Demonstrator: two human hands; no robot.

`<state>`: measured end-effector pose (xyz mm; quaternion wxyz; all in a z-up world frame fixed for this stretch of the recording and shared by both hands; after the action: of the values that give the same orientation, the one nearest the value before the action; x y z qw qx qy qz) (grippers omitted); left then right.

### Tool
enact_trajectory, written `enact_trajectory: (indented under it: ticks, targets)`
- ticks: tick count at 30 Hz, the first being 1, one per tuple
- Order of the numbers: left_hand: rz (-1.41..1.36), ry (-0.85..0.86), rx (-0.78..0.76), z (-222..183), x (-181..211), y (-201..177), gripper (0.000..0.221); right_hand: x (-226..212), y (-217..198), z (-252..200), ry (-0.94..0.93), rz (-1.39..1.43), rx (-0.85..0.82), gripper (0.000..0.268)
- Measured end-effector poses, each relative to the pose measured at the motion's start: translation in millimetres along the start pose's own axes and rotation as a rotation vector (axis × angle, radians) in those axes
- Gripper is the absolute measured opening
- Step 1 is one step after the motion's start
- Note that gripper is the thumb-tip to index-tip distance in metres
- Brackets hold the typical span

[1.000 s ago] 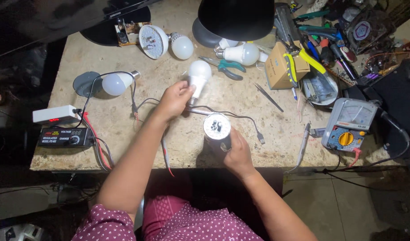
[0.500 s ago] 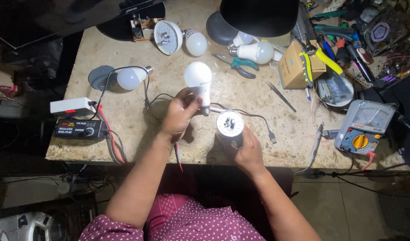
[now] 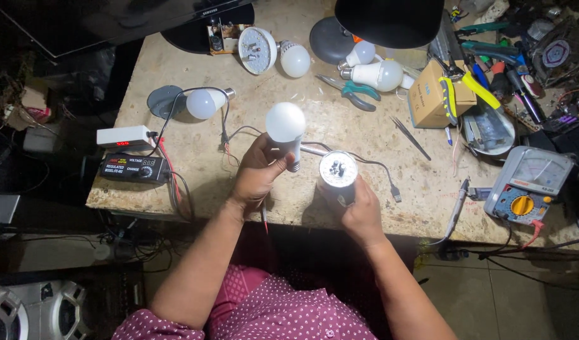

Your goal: Testing LED strips and light bulbs using a power supply and multimeter at a repair bench.

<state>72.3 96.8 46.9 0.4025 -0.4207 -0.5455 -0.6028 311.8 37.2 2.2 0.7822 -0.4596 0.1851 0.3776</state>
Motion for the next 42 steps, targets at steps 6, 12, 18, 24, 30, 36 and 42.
enact_trajectory:
  ticks: [6, 12, 18, 24, 30, 36, 42]
  targets:
    - [0.077, 0.014, 0.057, -8.3, 8.0, -2.1, 0.046, -7.1, -3.2, 2.3, 0.035, 0.026, -0.036, 0.051]
    - [0.777, -0.023, 0.191, -36.4, -5.5, -3.5, 0.078, 10.5, 2.9, -2.3, 0.044, -0.021, -0.048, 0.038]
    - [0.977, -0.008, 0.158, -38.8, -27.1, -0.5, 0.082, 37.5, 13.7, -12.2, 0.008, -0.026, -0.063, 0.04]
    - [1.034, 0.011, 0.153, -36.6, -25.9, 2.6, 0.082, 41.1, 15.6, -14.4, -0.021, -0.024, -0.057, 0.037]
    - [1.113, 0.139, 0.134, -44.9, -24.9, 6.3, 0.086, 43.3, 15.7, -16.1, 0.077, -0.062, -0.097, 0.035]
    - [1.136, 0.501, 0.133, -63.9, 7.0, 25.0, 0.097, -79.1, -40.2, 30.1, 0.429, 0.265, -0.143, 0.11]
    - [1.095, 0.418, -0.04, -32.1, -66.2, 53.9, 0.122, -83.1, -45.0, 63.5, 0.091, 0.157, -0.143, 0.114]
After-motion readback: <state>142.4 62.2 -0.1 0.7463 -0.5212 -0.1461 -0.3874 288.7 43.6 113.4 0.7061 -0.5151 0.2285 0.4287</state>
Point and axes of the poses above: each hand's wrist, its own z-axis towards the middle knuckle, its own y-axis out of the palm, x = y × z, the point moved 5 cm from there along z, towards the middle knuckle, and after that the axes turned 1 degree about z, right-handed, at the moved point
